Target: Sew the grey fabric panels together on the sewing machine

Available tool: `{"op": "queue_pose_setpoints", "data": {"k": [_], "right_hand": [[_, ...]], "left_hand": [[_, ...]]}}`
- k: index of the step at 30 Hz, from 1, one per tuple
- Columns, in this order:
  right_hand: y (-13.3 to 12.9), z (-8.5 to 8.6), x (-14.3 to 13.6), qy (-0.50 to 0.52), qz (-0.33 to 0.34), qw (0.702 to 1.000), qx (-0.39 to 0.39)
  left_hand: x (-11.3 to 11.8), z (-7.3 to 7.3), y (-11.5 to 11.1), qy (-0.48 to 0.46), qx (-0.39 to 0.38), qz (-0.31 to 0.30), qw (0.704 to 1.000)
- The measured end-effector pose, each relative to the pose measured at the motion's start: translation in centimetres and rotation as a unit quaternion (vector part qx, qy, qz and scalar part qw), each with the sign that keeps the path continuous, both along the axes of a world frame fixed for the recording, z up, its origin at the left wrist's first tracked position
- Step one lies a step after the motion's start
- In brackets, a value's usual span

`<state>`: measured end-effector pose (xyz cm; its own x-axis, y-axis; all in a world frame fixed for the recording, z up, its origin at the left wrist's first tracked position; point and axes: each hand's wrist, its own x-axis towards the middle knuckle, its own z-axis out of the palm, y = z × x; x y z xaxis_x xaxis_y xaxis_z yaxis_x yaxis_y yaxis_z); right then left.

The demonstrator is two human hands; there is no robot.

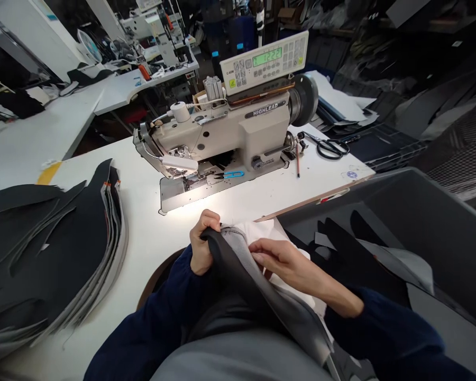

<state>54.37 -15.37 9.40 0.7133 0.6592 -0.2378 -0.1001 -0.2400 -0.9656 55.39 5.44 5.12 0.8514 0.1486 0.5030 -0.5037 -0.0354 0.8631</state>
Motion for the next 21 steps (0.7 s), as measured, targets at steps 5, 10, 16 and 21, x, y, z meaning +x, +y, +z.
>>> {"op": "queue_pose_setpoints", "data": {"k": [5, 10, 16, 21], "right_hand": [[0.0, -2.0, -2.6, 0.078, 0.067, 0.995, 0.018], [0.2, -2.5, -3.9, -0.084, 0.034, 0.99, -0.107], [-3.2, 2.1, -1.9, -0.674, -0.142, 0.669, -0.28], [-2.1, 3.1, -2.0, -0.753, -0.172, 0.57, -0.279]], "left_hand": [[-0.3, 0.2, -0.3, -0.02, 0.003, 0.026, 0.999], [-0.5, 1.2, 0.5, -0.065, 0.068, -0.032, 0.995], [-2.5, 4.8, 2.0, -0.125, 0.269, -0.183, 0.937], [-3.0, 6.6, 3.0, 0.096, 0.258, -0.269, 0.923]]}}
